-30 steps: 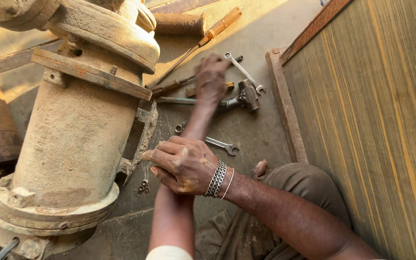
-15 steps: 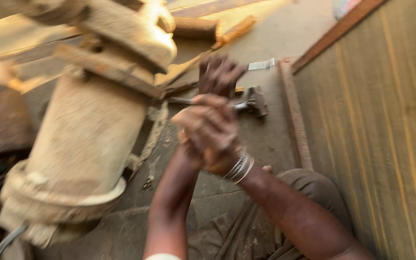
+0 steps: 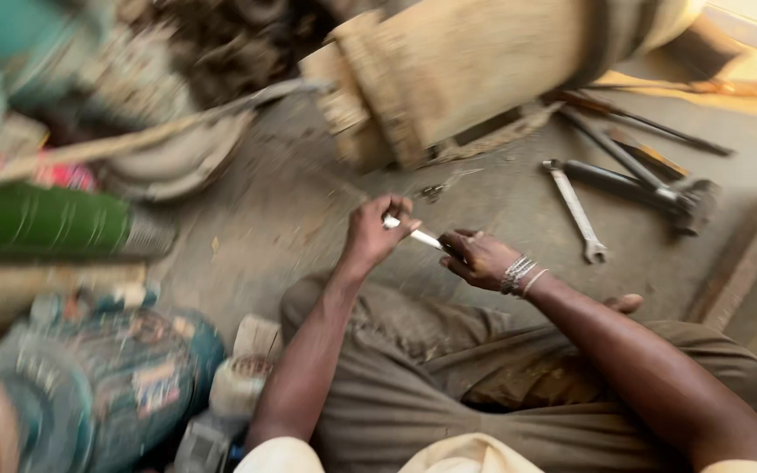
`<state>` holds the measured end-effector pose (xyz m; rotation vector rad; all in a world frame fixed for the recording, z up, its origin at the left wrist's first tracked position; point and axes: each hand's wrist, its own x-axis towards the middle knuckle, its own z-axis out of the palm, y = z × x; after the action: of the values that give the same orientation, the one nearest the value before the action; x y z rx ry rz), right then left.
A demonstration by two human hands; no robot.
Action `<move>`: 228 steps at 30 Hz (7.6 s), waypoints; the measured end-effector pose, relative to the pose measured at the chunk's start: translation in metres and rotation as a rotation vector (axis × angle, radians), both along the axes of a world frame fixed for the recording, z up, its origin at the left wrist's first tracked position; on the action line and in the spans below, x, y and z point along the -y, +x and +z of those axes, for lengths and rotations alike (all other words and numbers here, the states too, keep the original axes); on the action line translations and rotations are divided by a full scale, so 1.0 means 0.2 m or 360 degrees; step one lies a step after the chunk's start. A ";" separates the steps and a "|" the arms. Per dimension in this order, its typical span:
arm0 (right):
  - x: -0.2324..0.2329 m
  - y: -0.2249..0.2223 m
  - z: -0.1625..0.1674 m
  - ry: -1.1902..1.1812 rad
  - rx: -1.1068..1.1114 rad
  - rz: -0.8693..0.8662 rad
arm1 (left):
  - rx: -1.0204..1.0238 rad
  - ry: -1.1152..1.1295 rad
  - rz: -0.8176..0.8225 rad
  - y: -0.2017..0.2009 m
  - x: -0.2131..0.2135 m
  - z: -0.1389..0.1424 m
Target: The person sits on the floor of a repair workshop and disassembles a mud-caked submersible pump. They loosen and remove bolts by hand and with a spanner, pry at the pump casing with a metal bar, tap it with a hammer, and finally pull the casing apart to expose the inner components.
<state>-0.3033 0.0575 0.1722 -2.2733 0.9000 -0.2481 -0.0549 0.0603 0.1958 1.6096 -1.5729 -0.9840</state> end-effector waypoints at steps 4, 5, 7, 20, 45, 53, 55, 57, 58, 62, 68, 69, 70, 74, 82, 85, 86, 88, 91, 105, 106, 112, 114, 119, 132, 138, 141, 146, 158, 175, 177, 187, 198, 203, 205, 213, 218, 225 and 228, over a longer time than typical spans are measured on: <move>-0.07 0.27 -0.28 0.0120 0.0258 -0.0197 | -0.1110 0.0576 0.0571 0.14 0.10 -0.28; -0.06 0.33 -0.32 0.0570 0.0389 -0.0333 | -0.1390 0.0586 0.0629 0.16 0.14 -0.35; -0.02 0.43 -0.37 0.1476 0.0642 -0.0607 | -0.1635 0.0562 0.0713 0.17 0.19 -0.47; 0.05 0.70 -0.09 0.1493 0.0560 -0.1261 | -0.1031 0.0292 0.0757 0.10 0.27 -0.43; -0.13 0.86 0.20 0.1215 0.0742 -0.1690 | 0.0361 0.0247 0.0165 0.15 0.13 0.04; -0.04 0.87 0.15 0.0883 0.0061 -0.1441 | -0.0052 0.0176 0.0394 0.08 0.23 -0.20; 0.03 0.85 0.08 0.0665 -0.0094 -0.1338 | -0.0129 0.0154 0.0453 0.09 0.28 -0.26; 0.09 0.83 -0.01 0.0274 -0.0117 -0.1257 | -0.0187 0.0109 0.0426 0.11 0.31 -0.31; 0.10 0.83 -0.07 0.0238 -0.0024 -0.1247 | -0.0167 0.0149 0.0418 0.12 0.32 -0.33; 0.08 0.83 -0.22 0.0044 0.0044 -0.1205 | -0.0155 0.0035 0.0398 0.13 0.31 -0.41; 0.10 0.86 -0.06 0.0348 -0.0656 -0.1099 | -0.0372 0.0188 0.0413 0.16 0.35 -0.47; 0.09 0.87 0.00 0.0325 -0.0731 -0.1086 | -0.0364 0.0160 0.0385 0.17 0.35 -0.48; 0.08 0.88 0.06 0.0150 -0.0748 -0.1071 | -0.0450 0.0193 0.0372 0.18 0.37 -0.49; -0.04 0.91 0.18 -0.0680 -0.0439 -0.1078 | -0.0484 0.0517 0.0359 0.21 0.41 -0.52; -0.05 1.04 -0.05 -0.0375 -0.0729 -0.1110 | -0.0770 0.0377 0.0369 0.24 0.44 -0.54; -0.05 0.99 -0.12 -0.0469 -0.0100 -0.1097 | -0.0505 0.0356 0.0309 0.24 0.43 -0.52; -0.05 0.98 -0.15 -0.0229 -0.0196 -0.1198 | -0.0597 0.0291 0.0284 0.24 0.43 -0.52; 0.00 0.96 -0.20 0.0244 -0.0382 -0.1396 | -0.0741 0.0215 0.0251 0.24 0.43 -0.51; 0.07 0.94 -0.29 0.0182 -0.0166 -0.1290 | -0.0780 0.0232 0.0286 0.22 0.42 -0.50; 0.03 1.02 -0.27 0.0357 0.0053 -0.1244 | -0.0106 0.0111 0.0545 0.24 0.33 -0.47; 0.01 1.03 -0.28 0.0126 -0.0036 -0.1231 | -0.0126 0.0177 0.0576 0.23 0.32 -0.48; 0.02 0.95 -0.34 -0.0003 -0.0370 -0.1234 | -0.0209 0.0138 0.0597 0.16 0.34 -0.53; 0.04 0.93 -0.36 -0.0107 -0.0337 -0.1188 | -0.0241 0.0050 0.0614 0.16 0.34 -0.54; 0.05 0.93 -0.37 -0.0154 -0.0484 -0.1153 | -0.0314 0.0059 0.0661 0.15 0.33 -0.54; 0.07 0.84 -0.35 -0.0034 -0.0494 -0.1167 | -0.0277 0.0226 0.0580 0.15 0.38 -0.47; 0.00 0.82 -0.34 0.0125 0.0283 -0.1380 | -0.0334 0.0181 0.0620 0.14 0.37 -0.44; 0.00 0.84 -0.35 0.0655 0.0569 -0.1750 | -0.0350 0.0072 0.0690 0.09 0.35 -0.48; 0.07 0.86 -0.33 0.0328 0.0684 -0.1406 | -0.0152 0.0401 0.0393 -0.03 0.27 -0.50; 0.09 0.91 -0.18 0.0142 0.0518 -0.1369 | -0.0380 0.0664 0.0530 0.01 0.25 -0.28; 0.32 0.85 -0.02 0.1425 -0.0378 -0.1428 | -0.1466 0.0865 0.0500 0.05 0.35 -0.33; 0.43 0.82 0.03 0.0912 -0.0687 -0.0699 | -0.1685 0.0820 0.0500 0.07 0.34 -0.33; 0.36 0.85 0.25 0.0302 -0.0536 -0.0794 | -0.1868 0.0655 0.0252 0.19 0.25 -0.24; 0.22 0.94 0.17 0.0234 -0.0609 -0.0668 | -0.1150 0.0564 0.0819 0.24 0.32 -0.41; -0.15 0.77 -0.14 -0.0008 -0.0478 -0.0904 | -0.0639 0.0422 0.0730 0.15 0.26 -0.34; -0.16 0.74 -0.23 -0.0044 -0.0391 -0.0999 | -0.0641 0.0315 0.0723 0.12 0.28 -0.35; -0.06 0.77 -0.38 -0.0232 -0.0114 -0.1137 | -0.0484 0.0082 0.0804 0.08 0.33 -0.47; -0.03 0.78 -0.37 0.0037 -0.0260 -0.1162 | -0.0300 0.0017 0.0798 0.09 0.32 -0.49; -0.02 0.84 -0.28 0.0025 -0.0437 -0.1263 | -0.0341 -0.0201 0.0617 0.08 0.34 -0.49; -0.02 0.82 -0.26 0.0042 -0.0476 -0.1225 | -0.0448 -0.0120 0.0580 0.09 0.35 -0.49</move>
<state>-0.1386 0.0613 0.1199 -1.8642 1.9007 -0.2242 -0.0372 -0.0089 0.0987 1.5566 -1.0694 -0.8941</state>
